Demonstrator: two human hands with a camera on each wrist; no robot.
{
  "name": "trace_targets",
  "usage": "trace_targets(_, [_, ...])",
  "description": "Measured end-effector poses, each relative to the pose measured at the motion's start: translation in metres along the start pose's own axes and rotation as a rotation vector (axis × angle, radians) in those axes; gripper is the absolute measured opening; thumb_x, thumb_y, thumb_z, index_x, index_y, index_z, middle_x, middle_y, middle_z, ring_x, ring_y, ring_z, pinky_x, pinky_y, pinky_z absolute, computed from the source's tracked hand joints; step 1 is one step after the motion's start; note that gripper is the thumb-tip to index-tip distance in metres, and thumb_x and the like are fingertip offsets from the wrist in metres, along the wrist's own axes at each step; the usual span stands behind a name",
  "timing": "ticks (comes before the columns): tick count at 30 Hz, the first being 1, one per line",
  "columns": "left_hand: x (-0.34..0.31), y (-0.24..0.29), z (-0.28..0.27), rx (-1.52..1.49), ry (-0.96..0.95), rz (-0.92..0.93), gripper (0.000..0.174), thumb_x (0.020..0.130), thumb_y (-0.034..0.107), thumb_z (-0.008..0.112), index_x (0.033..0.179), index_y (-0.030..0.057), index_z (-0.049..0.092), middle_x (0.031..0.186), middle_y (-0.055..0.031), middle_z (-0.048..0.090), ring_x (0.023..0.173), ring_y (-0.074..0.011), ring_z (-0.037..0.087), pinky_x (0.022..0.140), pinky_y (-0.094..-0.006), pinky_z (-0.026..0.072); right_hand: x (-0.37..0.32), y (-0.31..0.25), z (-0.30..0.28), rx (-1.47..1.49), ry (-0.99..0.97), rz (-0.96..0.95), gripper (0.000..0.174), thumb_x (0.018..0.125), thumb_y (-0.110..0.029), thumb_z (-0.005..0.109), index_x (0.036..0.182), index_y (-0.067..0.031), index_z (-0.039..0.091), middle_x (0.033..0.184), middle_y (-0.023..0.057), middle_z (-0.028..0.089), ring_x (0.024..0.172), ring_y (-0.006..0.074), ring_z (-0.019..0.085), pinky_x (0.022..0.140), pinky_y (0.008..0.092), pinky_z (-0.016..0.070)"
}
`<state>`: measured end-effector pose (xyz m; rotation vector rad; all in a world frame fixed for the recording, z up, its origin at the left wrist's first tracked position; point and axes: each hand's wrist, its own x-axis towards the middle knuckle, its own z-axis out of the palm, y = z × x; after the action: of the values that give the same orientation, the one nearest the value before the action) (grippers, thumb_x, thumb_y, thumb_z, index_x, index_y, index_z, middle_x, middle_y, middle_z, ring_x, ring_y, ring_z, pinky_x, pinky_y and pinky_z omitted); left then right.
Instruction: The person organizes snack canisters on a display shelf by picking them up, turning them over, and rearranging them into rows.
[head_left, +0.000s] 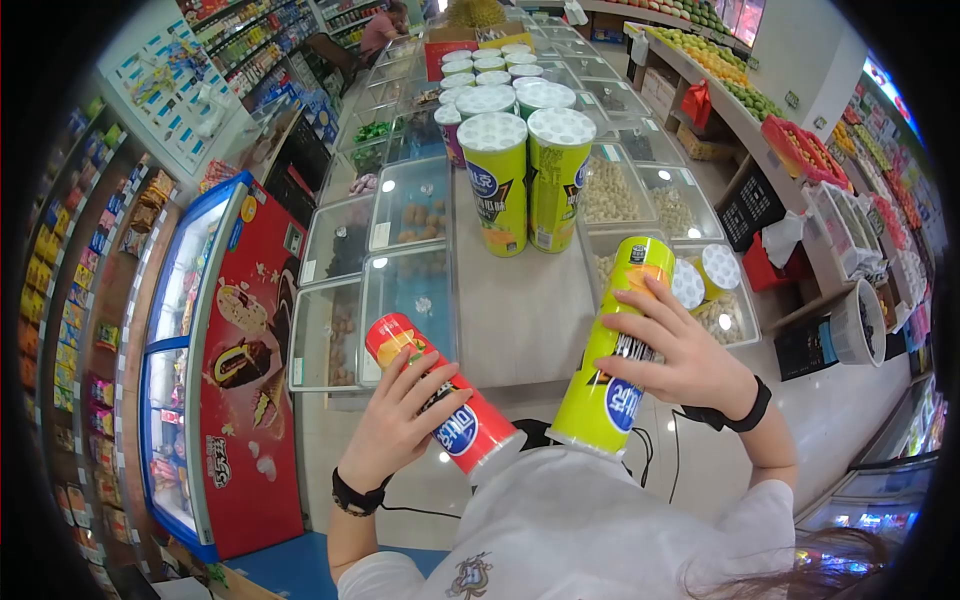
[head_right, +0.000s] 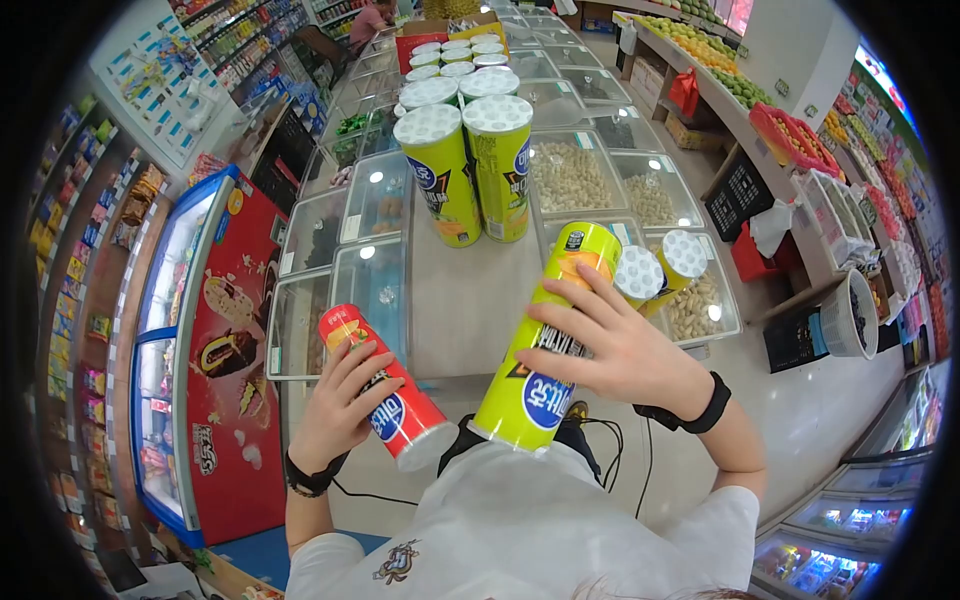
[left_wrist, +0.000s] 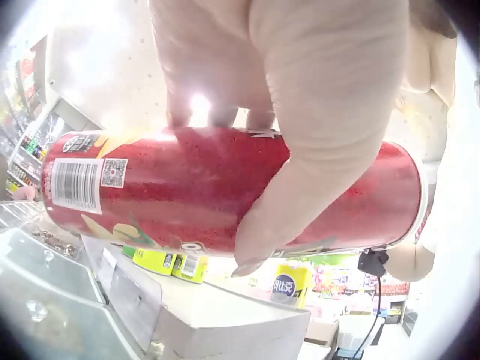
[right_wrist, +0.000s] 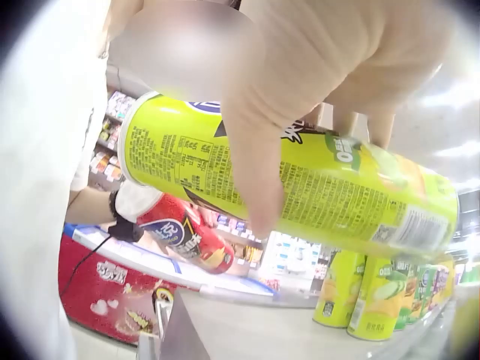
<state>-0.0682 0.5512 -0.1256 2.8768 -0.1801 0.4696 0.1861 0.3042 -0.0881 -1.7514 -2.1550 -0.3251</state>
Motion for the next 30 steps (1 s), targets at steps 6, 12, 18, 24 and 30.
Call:
trace_targets(6, [0.006,0.003,0.007,0.177,-0.149,0.168,0.056,0.068,0.005,0.071,0.119,0.0244,0.056,0.125,-0.0037,0.054,0.122,-0.0243,0.049,0.112,-0.0493,0.0322,-0.004,0.007,0.012,-0.108,-0.056,-0.256,0.049,0.072,-0.015,0.067,0.117,-0.0273,0.054,0.124,0.0071,0.053,0.119,0.0309,0.052,0.107,0.0555,0.0344])
trace_targets(12, [0.019,0.01,0.021,0.23,-0.196,0.331,0.049,0.07,0.009,0.071,0.115,0.0252,0.055,0.127,-0.0017,0.054,0.122,-0.024,0.05,0.112,-0.0491,0.0329,-0.01,0.02,0.022,-0.062,-0.038,-0.437,0.047,0.077,-0.014,0.064,0.121,-0.0245,0.051,0.127,0.0092,0.051,0.122,0.0328,0.049,0.105,0.0549,0.0373])
trace_targets(18, [0.03,0.01,0.028,0.216,-0.248,0.488,0.047,0.075,0.011,0.068,0.117,0.0251,0.051,0.126,-0.0014,0.053,0.124,-0.0237,0.048,0.112,-0.0488,0.0325,-0.015,0.026,0.028,-0.029,-0.069,-0.55,0.049,0.079,-0.016,0.064,0.124,-0.0238,0.048,0.129,0.0101,0.05,0.124,0.0332,0.047,0.106,0.0554,0.0359])
trace_targets(24, [0.046,0.012,0.035,0.178,-0.217,0.511,0.045,0.077,0.012,0.066,0.117,0.0242,0.05,0.128,-0.0019,0.051,0.126,-0.0244,0.046,0.113,-0.0491,0.0311,-0.015,0.034,0.034,-0.027,-0.099,-0.59,0.05,0.078,-0.017,0.065,0.125,-0.0236,0.048,0.13,0.0104,0.05,0.125,0.034,0.047,0.107,0.0556,0.0353])
trace_targets(30, [0.055,0.016,0.051,0.194,-0.15,0.606,0.044,0.077,0.013,0.067,0.116,0.0238,0.05,0.127,-0.002,0.052,0.126,-0.0245,0.046,0.113,-0.0493,0.0313,-0.022,0.042,0.035,-0.009,-0.123,-0.586,0.05,0.077,-0.017,0.065,0.124,-0.0235,0.049,0.131,0.0102,0.049,0.126,0.0337,0.046,0.108,0.0551,0.0333])
